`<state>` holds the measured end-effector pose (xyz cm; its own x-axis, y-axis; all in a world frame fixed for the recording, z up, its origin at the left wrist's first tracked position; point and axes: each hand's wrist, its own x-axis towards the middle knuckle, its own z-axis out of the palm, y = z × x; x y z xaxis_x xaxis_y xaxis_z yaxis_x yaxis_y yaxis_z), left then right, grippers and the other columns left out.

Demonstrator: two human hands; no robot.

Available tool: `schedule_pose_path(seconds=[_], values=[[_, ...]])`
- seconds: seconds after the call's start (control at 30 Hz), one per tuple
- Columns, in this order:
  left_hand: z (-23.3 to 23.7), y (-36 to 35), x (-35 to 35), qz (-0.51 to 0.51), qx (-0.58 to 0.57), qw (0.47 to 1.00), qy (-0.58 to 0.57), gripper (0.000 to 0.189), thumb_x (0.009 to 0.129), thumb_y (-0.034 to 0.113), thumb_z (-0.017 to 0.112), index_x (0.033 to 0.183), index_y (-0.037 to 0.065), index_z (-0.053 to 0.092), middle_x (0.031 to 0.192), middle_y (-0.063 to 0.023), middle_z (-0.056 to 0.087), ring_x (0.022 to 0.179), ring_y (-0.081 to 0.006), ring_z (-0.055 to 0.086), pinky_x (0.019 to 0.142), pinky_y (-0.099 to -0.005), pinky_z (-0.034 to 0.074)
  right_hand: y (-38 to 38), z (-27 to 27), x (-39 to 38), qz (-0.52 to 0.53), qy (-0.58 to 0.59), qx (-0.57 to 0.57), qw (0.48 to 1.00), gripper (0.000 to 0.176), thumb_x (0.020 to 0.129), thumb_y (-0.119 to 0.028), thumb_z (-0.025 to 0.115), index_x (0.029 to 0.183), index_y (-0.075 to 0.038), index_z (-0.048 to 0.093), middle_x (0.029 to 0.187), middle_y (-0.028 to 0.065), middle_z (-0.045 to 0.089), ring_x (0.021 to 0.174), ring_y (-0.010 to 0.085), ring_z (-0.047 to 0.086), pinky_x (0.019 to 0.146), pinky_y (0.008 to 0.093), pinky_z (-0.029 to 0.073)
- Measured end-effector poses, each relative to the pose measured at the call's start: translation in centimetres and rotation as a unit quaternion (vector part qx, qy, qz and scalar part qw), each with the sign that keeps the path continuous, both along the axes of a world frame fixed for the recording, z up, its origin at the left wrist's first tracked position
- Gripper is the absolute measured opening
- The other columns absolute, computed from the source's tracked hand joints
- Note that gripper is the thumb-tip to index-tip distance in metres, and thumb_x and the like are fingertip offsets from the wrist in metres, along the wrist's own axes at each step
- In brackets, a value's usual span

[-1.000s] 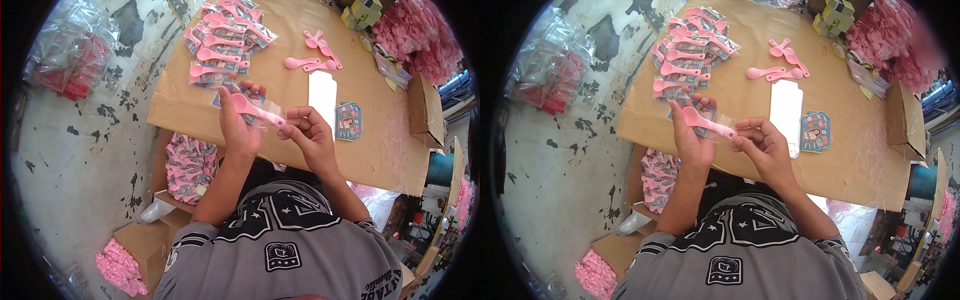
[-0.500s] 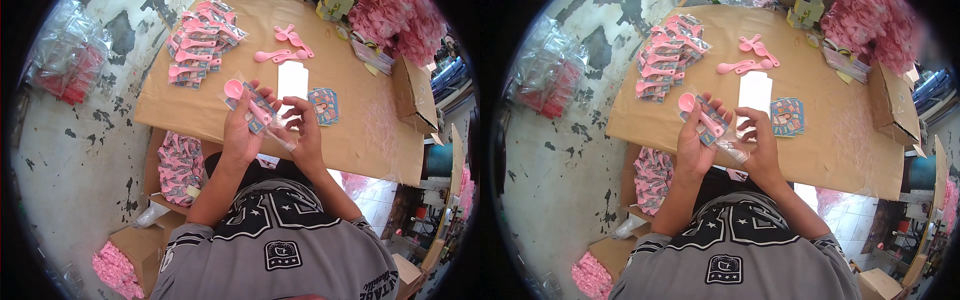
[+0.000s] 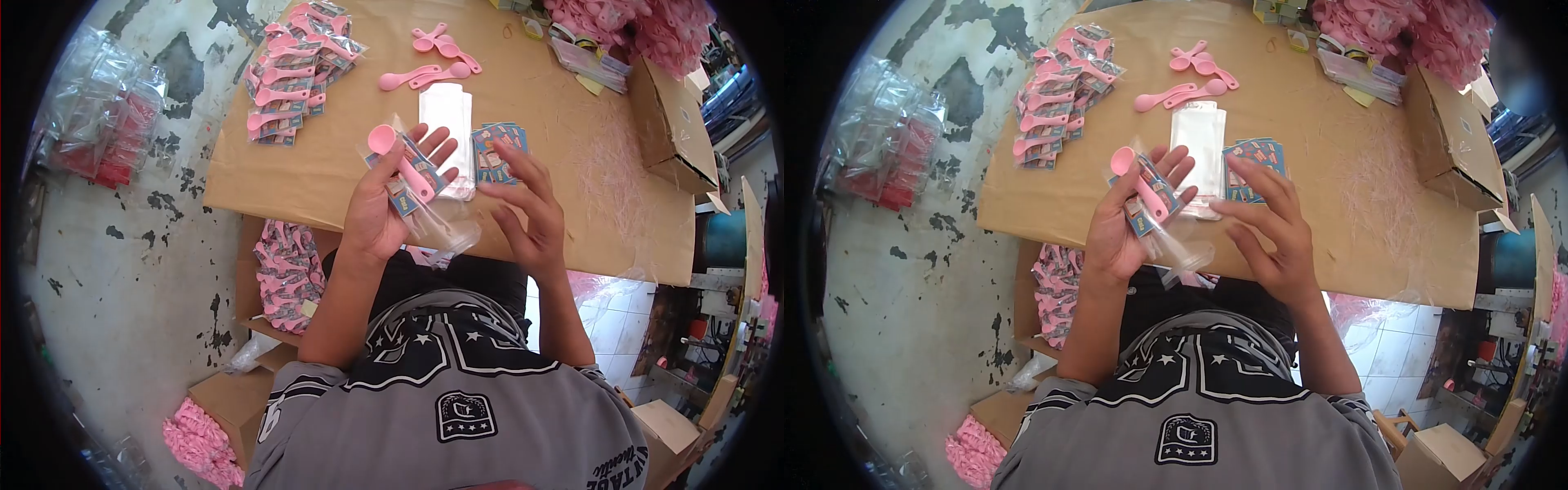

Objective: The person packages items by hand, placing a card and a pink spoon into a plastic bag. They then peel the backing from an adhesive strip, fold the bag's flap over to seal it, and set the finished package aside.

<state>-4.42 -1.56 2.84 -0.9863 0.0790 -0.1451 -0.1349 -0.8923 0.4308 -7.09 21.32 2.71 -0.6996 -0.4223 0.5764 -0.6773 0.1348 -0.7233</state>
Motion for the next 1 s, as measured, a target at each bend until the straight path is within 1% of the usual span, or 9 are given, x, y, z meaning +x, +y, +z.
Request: schedule_pose_path(seconds=[0.07, 0.33, 0.47, 0.5, 0.6, 0.73, 0.8, 0.9, 1.0], values=[[0.3, 0.6, -0.1, -0.033, -0.003, 0.999, 0.000, 0.053, 0.110, 0.029, 0.052, 0.152, 0.000, 0.039, 0.154, -0.0230, 0.048, 0.145, -0.0339, 0.047, 0.120, -0.0490, 0.043, -0.6, 0.0, -0.7, -0.067, 0.083, 0.102, 0.989, 0.033, 0.086, -0.010, 0.074, 0.118, -0.019, 0.078, 0.153, 0.0137, 0.055, 0.142, 0.0401, 0.047, 0.116, 0.0481, 0.039], [-0.1, 0.9, -0.3, -0.086, -0.027, 0.996, -0.006, 0.060, 0.110, 0.033, 0.051, 0.156, -0.001, 0.034, 0.152, -0.0218, 0.050, 0.145, -0.0307, 0.047, 0.117, -0.0444, 0.045, -3.6, 1.8, -2.0, 0.015, 0.134, 0.063, 0.989, 0.031, 0.083, -0.006, 0.075, 0.112, -0.017, 0.078, 0.145, 0.0127, 0.061, 0.138, 0.0362, 0.052, 0.110, 0.0478, 0.044], [-1.4, -1.1, -0.7, -0.018, -0.093, 0.995, 0.015, 0.057, 0.110, 0.033, 0.052, 0.154, 0.000, 0.037, 0.154, -0.0229, 0.049, 0.139, -0.0302, 0.054, 0.116, -0.0441, 0.047, -2.9, 2.5, -2.9, 0.089, -0.006, -0.040, 0.995, 0.022, 0.087, -0.004, 0.076, 0.109, -0.008, 0.077, 0.120, 0.0130, 0.074, 0.116, 0.0327, 0.067, 0.097, 0.0420, 0.050], [-1.0, -1.4, -0.6, -0.020, -0.121, 0.992, 0.036, 0.057, 0.110, 0.033, 0.052, 0.154, 0.000, 0.038, 0.154, -0.0233, 0.049, 0.139, -0.0296, 0.054, 0.115, -0.0442, 0.048, -3.6, 1.8, -2.8, 0.049, -0.053, -0.078, 0.994, 0.022, 0.093, -0.007, 0.075, 0.114, -0.003, 0.073, 0.100, 0.0098, 0.076, 0.095, 0.0229, 0.071, 0.084, 0.0320, 0.052], [-0.1, -1.2, -0.6, -0.036, -0.241, 0.965, 0.100, 0.052, 0.108, 0.029, 0.057, 0.149, -0.002, 0.044, 0.148, -0.0234, 0.056, 0.130, -0.0260, 0.061, 0.106, -0.0404, 0.055, -3.8, 2.3, -2.1, 0.037, -0.266, -0.081, 0.960, 0.033, 0.096, -0.008, 0.074, 0.127, -0.003, 0.065, 0.096, 0.0071, 0.074, 0.090, 0.0135, 0.069, 0.077, 0.0257, 0.051], [1.3, -0.6, -0.2, -0.051, -0.365, 0.929, 0.028, 0.043, 0.105, 0.020, 0.065, 0.140, -0.003, 0.056, 0.130, -0.0215, 0.070, 0.105, -0.0195, 0.074, 0.087, -0.0311, 0.063, -4.7, 1.6, -1.6, 0.031, -0.360, -0.088, 0.928, 0.045, 0.097, -0.006, 0.073, 0.138, -0.003, 0.056, 0.092, 0.0035, 0.072, 0.085, 0.0083, 0.066, 0.074, 0.0238, 0.050], [-0.2, -0.4, -0.2, -0.005, -0.351, 0.936, 0.032, 0.039, 0.103, 0.015, 0.067, 0.138, -0.002, 0.059, 0.118, -0.0204, 0.075, 0.092, -0.0160, 0.076, 0.076, -0.0259, 0.063, -5.1, 1.2, -1.5, 0.025, -0.388, -0.111, 0.914, 0.045, 0.097, -0.007, 0.073, 0.139, -0.002, 0.055, 0.091, 0.0035, 0.072, 0.081, 0.0084, 0.065, 0.074, 0.0244, 0.050], [-1.2, -0.3, -0.1, 0.023, -0.360, 0.932, 0.038, 0.040, 0.104, 0.015, 0.067, 0.141, 0.001, 0.059, 0.112, -0.0185, 0.077, 0.088, -0.0129, 0.074, 0.070, -0.0232, 0.059, -5.1, 0.5, -1.8, -0.095, -0.284, -0.077, 0.951, 0.042, 0.096, -0.007, 0.074, 0.135, -0.004, 0.059, 0.097, 0.0068, 0.073, 0.080, 0.0131, 0.064, 0.074, 0.0276, 0.052], [0.3, 0.3, 0.2, 0.051, -0.382, 0.922, 0.043, 0.044, 0.104, 0.012, 0.067, 0.146, 0.004, 0.058, 0.099, -0.0102, 0.078, 0.079, -0.0059, 0.069, 0.066, -0.0195, 0.053, -5.4, 0.3, -3.1, -0.185, 0.046, 0.011, 0.982, 0.037, 0.091, -0.006, 0.077, 0.126, -0.006, 0.067, 0.111, 0.0107, 0.071, 0.089, 0.0218, 0.065, 0.075, 0.0323, 0.054]])
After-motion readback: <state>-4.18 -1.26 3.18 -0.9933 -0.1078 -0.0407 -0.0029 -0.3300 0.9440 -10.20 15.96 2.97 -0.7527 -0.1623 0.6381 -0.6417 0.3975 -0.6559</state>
